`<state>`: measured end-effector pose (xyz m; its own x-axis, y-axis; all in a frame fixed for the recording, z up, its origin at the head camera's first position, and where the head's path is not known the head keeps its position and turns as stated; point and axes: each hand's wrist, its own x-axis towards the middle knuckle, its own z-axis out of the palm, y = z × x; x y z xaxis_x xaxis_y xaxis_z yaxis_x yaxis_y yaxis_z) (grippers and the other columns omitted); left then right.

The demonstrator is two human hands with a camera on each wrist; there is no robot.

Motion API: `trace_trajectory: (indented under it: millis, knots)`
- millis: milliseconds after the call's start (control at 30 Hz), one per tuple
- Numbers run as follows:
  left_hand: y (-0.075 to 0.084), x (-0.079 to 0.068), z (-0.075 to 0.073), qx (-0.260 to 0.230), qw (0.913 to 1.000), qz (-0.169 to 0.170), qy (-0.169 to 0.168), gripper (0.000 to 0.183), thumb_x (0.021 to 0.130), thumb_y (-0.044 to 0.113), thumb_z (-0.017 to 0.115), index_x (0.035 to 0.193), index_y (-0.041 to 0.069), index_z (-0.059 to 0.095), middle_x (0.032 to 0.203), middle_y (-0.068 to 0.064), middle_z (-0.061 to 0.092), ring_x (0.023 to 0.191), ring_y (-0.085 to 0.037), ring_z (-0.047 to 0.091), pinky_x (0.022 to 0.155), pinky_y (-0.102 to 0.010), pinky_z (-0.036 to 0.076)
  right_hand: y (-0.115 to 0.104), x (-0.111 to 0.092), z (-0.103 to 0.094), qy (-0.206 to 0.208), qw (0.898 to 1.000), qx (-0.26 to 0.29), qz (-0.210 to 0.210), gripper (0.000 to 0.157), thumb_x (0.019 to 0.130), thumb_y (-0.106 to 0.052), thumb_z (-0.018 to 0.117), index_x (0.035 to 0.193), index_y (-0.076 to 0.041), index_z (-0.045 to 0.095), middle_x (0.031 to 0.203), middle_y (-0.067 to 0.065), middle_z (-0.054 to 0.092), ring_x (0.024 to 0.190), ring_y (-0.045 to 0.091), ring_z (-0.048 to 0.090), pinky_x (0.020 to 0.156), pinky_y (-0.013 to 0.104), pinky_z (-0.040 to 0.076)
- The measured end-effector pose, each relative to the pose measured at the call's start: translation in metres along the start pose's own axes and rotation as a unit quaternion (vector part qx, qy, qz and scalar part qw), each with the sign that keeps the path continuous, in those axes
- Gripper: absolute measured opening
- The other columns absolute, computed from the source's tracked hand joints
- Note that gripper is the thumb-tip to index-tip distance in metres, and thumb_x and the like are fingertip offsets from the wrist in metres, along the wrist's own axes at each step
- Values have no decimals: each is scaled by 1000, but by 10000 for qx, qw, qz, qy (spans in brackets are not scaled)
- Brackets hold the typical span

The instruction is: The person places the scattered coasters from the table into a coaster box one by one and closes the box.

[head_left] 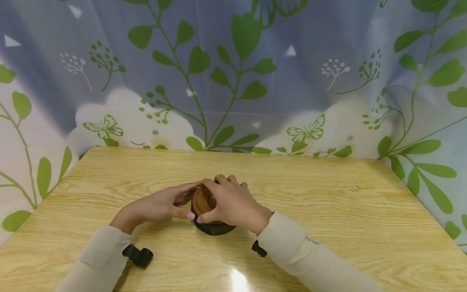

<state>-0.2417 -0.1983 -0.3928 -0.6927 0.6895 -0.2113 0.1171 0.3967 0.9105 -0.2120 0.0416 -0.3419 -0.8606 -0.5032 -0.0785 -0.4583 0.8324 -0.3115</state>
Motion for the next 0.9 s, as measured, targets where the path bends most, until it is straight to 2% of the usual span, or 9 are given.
trace_trajectory:
  millis: [500,733,900]
  knots:
    - [0,0,0,-39,9999,130,-38,92,101,26,71,170,13,11,177,-14,12,162,-41,16,128,-65,16,-2,1,4,-95,9997,-210,100,94,84,-62,82,161,-24,45,152,10,52,137,39,50,106,68,46]
    - [-1,-1,1,21,10000,40,3,93,101,29,72,170,14,12,176,-15,13,161,-41,18,126,-64,25,-1,-2,4,-57,9998,-190,39,93,84,-62,82,161,-24,45,153,11,51,137,39,50,104,69,46]
    - [-1,0,0,43,10000,17,11,93,101,28,72,170,14,12,176,-16,13,161,-42,18,126,-65,26,-1,-2,4,-11,9997,-234,38,93,84,-62,82,160,-22,46,153,11,52,136,40,51,104,70,47]
